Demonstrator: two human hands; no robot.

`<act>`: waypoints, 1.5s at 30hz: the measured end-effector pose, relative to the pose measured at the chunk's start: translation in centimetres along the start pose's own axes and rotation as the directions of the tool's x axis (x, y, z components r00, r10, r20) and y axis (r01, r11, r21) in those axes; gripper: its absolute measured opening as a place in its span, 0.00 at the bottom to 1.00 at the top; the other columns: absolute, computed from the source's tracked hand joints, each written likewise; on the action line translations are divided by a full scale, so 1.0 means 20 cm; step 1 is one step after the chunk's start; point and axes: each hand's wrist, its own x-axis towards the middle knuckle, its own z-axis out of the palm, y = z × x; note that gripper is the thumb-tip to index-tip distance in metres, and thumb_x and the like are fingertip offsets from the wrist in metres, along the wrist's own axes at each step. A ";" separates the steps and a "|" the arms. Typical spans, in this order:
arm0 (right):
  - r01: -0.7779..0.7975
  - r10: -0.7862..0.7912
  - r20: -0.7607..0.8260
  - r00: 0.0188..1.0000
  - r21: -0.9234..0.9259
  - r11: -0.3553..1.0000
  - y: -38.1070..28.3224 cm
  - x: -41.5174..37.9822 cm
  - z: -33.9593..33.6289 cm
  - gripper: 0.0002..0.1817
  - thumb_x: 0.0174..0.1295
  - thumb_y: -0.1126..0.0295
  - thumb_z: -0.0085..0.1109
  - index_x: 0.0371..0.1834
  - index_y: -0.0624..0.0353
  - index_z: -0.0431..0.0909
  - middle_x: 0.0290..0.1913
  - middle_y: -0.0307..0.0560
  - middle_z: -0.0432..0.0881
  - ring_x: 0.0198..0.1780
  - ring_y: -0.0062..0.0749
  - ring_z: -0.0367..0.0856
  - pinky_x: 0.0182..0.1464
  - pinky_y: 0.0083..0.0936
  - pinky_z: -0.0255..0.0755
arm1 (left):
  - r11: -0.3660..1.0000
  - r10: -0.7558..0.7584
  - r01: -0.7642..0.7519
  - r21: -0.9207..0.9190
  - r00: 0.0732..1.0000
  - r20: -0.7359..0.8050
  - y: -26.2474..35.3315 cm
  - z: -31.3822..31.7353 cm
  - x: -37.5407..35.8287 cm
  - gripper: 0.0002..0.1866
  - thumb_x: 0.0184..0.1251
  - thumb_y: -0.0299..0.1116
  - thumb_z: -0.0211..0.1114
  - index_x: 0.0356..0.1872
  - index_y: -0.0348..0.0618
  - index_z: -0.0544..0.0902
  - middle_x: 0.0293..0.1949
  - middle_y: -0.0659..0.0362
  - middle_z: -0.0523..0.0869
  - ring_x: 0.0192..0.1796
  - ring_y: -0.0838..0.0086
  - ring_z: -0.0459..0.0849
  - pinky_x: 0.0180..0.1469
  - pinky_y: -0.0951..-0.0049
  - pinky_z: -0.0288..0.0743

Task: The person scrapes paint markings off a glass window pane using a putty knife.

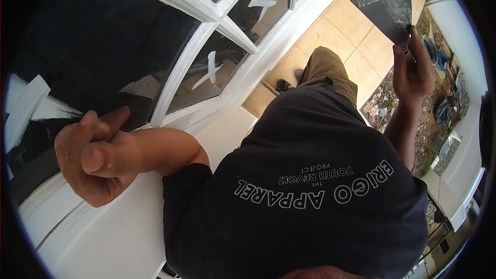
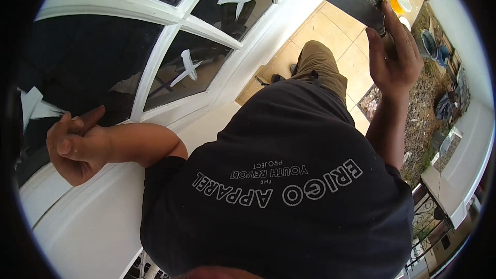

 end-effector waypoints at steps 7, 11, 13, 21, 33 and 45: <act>0.006 -0.005 0.058 0.998 -0.003 1.000 0.02 0.03 0.02 0.23 0.61 0.80 0.73 0.60 0.71 0.81 0.55 0.58 0.88 0.48 0.28 0.89 0.50 0.23 0.81 | 0.997 0.059 -0.059 -0.042 0.998 -0.004 -0.06 -0.01 0.00 0.24 0.81 0.43 0.58 0.29 0.30 0.79 0.19 0.50 0.84 0.07 0.82 0.68 0.07 0.87 0.58; -0.233 0.235 0.052 0.971 -0.036 0.972 0.07 -0.06 0.02 0.23 0.60 0.80 0.73 0.60 0.71 0.82 0.54 0.57 0.89 0.48 0.25 0.88 0.49 0.21 0.81 | 0.996 -0.071 0.065 -0.062 0.993 -0.096 -0.03 0.02 0.00 0.30 0.74 0.48 0.67 0.22 0.27 0.79 0.20 0.48 0.82 0.06 0.77 0.71 0.04 0.82 0.66; -0.086 0.088 -0.021 0.996 0.091 0.992 0.07 -0.04 0.04 0.23 0.60 0.79 0.73 0.60 0.70 0.82 0.53 0.56 0.89 0.44 0.21 0.87 0.45 0.17 0.80 | 0.995 -0.066 0.059 -0.081 0.994 -0.085 -0.02 0.02 0.00 0.29 0.72 0.48 0.69 0.22 0.27 0.80 0.19 0.48 0.82 0.06 0.77 0.71 0.05 0.82 0.67; -0.148 0.143 0.071 0.987 0.058 0.987 -0.11 0.04 0.04 0.28 0.57 0.76 0.74 0.64 0.54 0.84 0.32 0.42 0.83 0.25 0.20 0.73 0.30 0.17 0.69 | 0.972 -0.079 0.073 -0.223 0.997 -0.016 -0.01 -0.01 -0.03 0.16 0.59 0.30 0.80 0.32 0.26 0.84 0.27 0.50 0.87 0.14 0.79 0.76 0.08 0.86 0.63; -0.569 0.065 0.578 0.814 0.768 0.293 -0.32 0.09 0.13 0.22 0.83 0.64 0.40 0.70 0.65 0.70 0.29 0.47 0.78 0.26 0.23 0.76 0.30 0.21 0.74 | 0.982 0.185 -0.187 0.024 0.979 0.081 -0.04 0.01 0.00 0.14 0.54 0.40 0.81 0.42 0.52 0.92 0.26 0.70 0.86 0.21 0.82 0.75 0.25 0.77 0.60; -0.580 -0.420 0.661 0.622 0.749 0.319 -0.56 0.37 0.17 0.18 0.82 0.67 0.43 0.59 0.69 0.78 0.36 0.48 0.83 0.33 0.27 0.81 0.36 0.23 0.78 | 0.960 0.108 -0.013 -0.279 0.939 0.328 0.07 -0.01 0.03 0.24 0.58 0.53 0.73 0.50 0.49 0.92 0.46 0.64 0.94 0.21 0.84 0.76 0.22 0.80 0.61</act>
